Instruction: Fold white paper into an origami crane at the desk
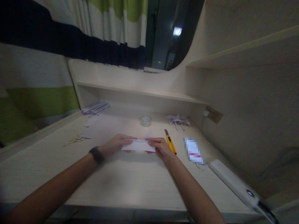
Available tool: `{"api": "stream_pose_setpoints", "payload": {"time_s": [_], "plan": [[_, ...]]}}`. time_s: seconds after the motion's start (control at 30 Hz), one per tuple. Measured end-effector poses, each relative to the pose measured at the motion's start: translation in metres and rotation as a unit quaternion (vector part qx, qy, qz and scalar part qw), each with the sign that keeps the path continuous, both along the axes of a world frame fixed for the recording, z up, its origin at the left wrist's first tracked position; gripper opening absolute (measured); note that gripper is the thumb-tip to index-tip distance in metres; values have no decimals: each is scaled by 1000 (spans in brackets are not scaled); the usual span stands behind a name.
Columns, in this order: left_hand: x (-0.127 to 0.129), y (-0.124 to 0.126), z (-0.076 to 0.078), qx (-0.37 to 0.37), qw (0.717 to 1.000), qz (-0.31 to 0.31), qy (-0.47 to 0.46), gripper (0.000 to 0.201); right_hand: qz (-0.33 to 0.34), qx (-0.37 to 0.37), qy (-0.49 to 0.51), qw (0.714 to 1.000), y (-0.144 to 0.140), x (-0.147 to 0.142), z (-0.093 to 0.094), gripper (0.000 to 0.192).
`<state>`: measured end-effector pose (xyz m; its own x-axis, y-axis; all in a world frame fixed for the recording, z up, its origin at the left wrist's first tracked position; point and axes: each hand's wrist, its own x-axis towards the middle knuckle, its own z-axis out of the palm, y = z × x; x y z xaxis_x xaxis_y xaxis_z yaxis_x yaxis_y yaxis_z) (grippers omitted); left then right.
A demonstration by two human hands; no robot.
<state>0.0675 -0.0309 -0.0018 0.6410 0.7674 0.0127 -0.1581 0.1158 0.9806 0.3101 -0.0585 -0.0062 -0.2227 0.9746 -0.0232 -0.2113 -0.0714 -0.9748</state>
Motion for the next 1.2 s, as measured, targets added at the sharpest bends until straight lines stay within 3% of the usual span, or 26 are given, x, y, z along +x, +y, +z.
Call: {"api": "stream_pose_setpoints", "payload": {"time_s": [0.27, 0.73, 0.87, 1.0, 1.2], "plan": [[2, 1, -4, -12, 999, 35, -11, 34, -4, 16, -6, 1000, 1, 1, 1, 28], [4, 1, -7, 9, 1000, 23, 13, 38, -16, 34, -54, 998, 0, -2, 3, 30], [6, -3, -2, 90, 992, 58, 74, 40, -34, 48, -66, 996, 0, -4, 2, 29], [4, 0, -2, 196, 968, 97, 123, 39, -39, 59, -86, 994, 2, -3, 1, 40], [1, 5, -3, 261, 945, 75, 181, 38, -52, 67, -136, 987, 4, -1, -2, 34]]}}
